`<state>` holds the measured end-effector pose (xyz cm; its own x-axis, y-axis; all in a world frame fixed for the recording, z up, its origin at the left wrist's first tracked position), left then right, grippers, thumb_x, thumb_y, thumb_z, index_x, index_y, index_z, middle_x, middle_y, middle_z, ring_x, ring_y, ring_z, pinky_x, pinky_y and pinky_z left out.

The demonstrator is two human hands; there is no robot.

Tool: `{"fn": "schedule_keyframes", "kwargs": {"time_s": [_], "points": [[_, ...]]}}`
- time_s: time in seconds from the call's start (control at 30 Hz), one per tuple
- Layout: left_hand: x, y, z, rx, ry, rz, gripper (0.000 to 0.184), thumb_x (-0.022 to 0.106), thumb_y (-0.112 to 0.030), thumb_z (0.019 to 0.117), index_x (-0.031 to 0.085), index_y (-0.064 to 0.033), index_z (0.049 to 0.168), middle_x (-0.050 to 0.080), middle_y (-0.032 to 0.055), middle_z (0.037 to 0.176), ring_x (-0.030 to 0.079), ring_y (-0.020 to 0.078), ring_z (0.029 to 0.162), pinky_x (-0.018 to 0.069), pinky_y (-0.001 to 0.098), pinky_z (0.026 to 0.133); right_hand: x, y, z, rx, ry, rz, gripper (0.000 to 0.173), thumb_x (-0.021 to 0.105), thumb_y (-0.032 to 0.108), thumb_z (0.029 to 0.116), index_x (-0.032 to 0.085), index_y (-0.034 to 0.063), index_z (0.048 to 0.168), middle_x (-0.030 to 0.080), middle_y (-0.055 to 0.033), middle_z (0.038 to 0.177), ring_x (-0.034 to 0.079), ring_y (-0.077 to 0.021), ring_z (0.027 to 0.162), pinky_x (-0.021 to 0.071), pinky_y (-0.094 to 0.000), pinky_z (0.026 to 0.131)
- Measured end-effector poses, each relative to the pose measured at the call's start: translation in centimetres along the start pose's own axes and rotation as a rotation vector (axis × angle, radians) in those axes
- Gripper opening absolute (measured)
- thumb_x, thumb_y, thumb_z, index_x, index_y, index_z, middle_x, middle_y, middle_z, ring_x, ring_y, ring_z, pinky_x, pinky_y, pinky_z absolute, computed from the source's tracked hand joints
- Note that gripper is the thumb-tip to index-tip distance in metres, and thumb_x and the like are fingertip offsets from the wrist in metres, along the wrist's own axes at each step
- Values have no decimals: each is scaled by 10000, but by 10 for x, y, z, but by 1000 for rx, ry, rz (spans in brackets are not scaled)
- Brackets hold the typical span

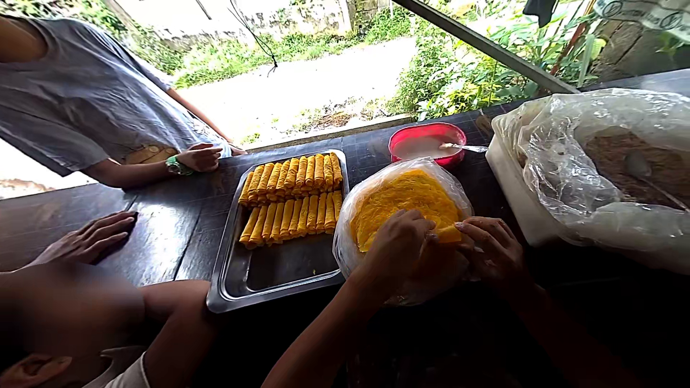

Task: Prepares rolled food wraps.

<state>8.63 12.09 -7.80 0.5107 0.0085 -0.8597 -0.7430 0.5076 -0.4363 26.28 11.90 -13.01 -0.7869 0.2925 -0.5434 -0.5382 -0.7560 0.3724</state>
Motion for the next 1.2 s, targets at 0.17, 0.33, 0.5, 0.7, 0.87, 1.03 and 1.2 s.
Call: {"fn": "schedule_keyframes", "kwargs": {"time_s": [0.17, 0.33, 0.5, 0.7, 0.87, 1.03, 1.2], "points": [[10, -5, -12, 73, -80, 60, 153, 655, -171, 963, 757, -57, 981, 729, 85, 923, 707, 235, 911, 566, 334, 840, 6, 3, -12, -27, -22, 12, 206, 593, 269, 1047, 727, 141, 1138, 704, -98, 1029, 658, -196, 1040, 511, -300, 962], [18, -11, -25, 179, -198, 158, 190, 605, -169, 1006, 764, -77, 960, 725, 76, 923, 702, 230, 917, 567, 323, 849, 8, 4, -20, -77, -43, 28, 130, 613, 193, 1031, 736, 151, 1038, 688, -73, 976, 646, -181, 1007, 509, -287, 945], [24, -19, -32, 253, -285, 307, 179, 597, -106, 994, 771, -78, 963, 739, 66, 933, 707, 228, 921, 562, 311, 847, 5, 7, -22, -52, -38, 6, 164, 598, 183, 1031, 758, 149, 1028, 694, -67, 958, 646, -176, 990, 504, -284, 940], [24, -17, -38, 246, -271, 304, 216, 607, -122, 990, 780, -170, 1110, 728, 68, 1006, 691, 250, 991, 560, 345, 881, 4, 14, -24, 49, -85, 56, 177, 599, 144, 1016, 770, 102, 1030, 719, -64, 915, 669, -132, 904, 533, -235, 857], [25, -18, -36, 241, -242, 313, 236, 604, -114, 962, 788, -192, 1089, 721, 76, 1028, 679, 264, 1003, 554, 364, 880, 7, 21, -19, 82, -142, 94, 119, 610, 126, 1002, 720, 83, 1011, 697, -76, 946, 669, -122, 946, 545, -211, 874], [8, -8, -32, 157, -218, 69, 220, 554, -200, 1033, 703, -64, 1122, 738, 79, 1039, 701, 223, 1019, 553, 334, 920, 7, 32, -6, 18, -139, 90, 123, 591, 104, 1014, 711, 78, 1015, 717, -115, 1085, 670, -176, 1115, 530, -274, 1006], [-7, 8, -39, 77, -203, -73, 208, 540, -166, 1045, 675, -37, 1136, 721, 96, 1072, 695, 167, 1016, 543, 267, 941, 19, 44, 1, -51, -68, 15, 180, 553, 87, 1013, 733, 106, 1017, 745, -95, 1099, 678, -214, 1127, 512, -314, 1038]]}}
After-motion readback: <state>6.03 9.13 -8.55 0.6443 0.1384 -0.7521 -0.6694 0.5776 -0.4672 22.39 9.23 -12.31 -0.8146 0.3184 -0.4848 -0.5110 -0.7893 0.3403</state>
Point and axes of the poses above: each hand's wrist, its own z-axis towards the middle knuckle, its own x-axis out of the palm, y = z × x, the point moved 6 cm from there along z, towards the middle knuckle
